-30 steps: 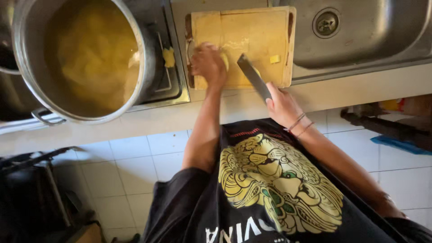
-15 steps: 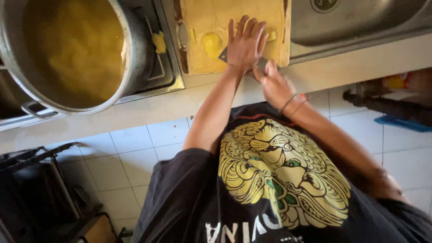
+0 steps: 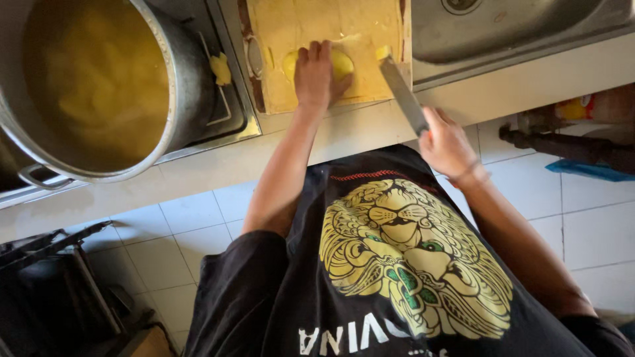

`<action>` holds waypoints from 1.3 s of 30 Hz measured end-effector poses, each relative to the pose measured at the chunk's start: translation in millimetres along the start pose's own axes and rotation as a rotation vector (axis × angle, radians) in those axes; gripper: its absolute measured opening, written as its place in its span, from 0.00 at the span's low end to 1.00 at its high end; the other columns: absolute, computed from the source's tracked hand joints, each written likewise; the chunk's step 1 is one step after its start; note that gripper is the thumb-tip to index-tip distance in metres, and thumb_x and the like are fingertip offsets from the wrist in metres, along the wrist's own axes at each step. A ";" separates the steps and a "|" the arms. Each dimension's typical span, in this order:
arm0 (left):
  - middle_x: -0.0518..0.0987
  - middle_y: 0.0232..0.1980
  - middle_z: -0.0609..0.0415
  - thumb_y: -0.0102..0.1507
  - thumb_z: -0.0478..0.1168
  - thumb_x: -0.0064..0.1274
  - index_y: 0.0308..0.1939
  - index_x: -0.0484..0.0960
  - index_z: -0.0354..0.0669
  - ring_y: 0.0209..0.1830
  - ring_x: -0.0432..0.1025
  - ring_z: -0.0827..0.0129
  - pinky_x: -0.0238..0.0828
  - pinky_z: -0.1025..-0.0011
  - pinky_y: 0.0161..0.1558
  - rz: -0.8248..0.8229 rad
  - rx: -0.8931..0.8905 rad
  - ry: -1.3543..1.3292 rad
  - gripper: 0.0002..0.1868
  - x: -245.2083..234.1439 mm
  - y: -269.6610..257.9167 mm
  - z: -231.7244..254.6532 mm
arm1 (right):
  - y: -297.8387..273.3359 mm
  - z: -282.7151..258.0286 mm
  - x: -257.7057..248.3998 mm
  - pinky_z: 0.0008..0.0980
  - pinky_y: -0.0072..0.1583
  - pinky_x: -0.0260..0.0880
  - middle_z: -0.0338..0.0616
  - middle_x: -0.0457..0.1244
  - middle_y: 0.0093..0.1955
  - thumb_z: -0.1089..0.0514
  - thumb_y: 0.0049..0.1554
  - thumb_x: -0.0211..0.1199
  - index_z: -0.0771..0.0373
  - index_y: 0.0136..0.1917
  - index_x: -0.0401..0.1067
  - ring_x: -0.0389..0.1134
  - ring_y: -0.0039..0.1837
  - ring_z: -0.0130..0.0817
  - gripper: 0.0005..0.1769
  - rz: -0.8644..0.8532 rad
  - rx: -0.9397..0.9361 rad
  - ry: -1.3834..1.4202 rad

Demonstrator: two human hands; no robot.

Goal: The person slices a peeled potato into smaller pieces using a cleaver on a wooden cutting board and then places the sliced pieces into a large pot of water.

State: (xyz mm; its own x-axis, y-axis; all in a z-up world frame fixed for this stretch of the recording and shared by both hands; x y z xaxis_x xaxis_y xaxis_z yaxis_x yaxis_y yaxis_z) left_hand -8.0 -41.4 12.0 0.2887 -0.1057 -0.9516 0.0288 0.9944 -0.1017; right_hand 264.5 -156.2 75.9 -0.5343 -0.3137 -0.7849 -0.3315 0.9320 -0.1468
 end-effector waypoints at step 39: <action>0.74 0.61 0.43 0.57 0.31 0.61 0.61 0.76 0.46 0.59 0.72 0.45 0.74 0.56 0.57 0.261 0.240 -0.531 0.27 -4.4 -35.2 -5.5 | 70.9 -31.0 81.5 0.61 0.48 0.69 0.78 0.61 0.56 0.68 0.46 0.58 0.78 0.71 0.47 0.66 0.50 0.73 0.42 -0.082 -0.210 -0.139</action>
Point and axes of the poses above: each hand's wrist, its own y-axis towards the middle knuckle, its own x-axis out of the palm, z = x × y, the point moved 5 cm from there along y, towards the middle knuckle
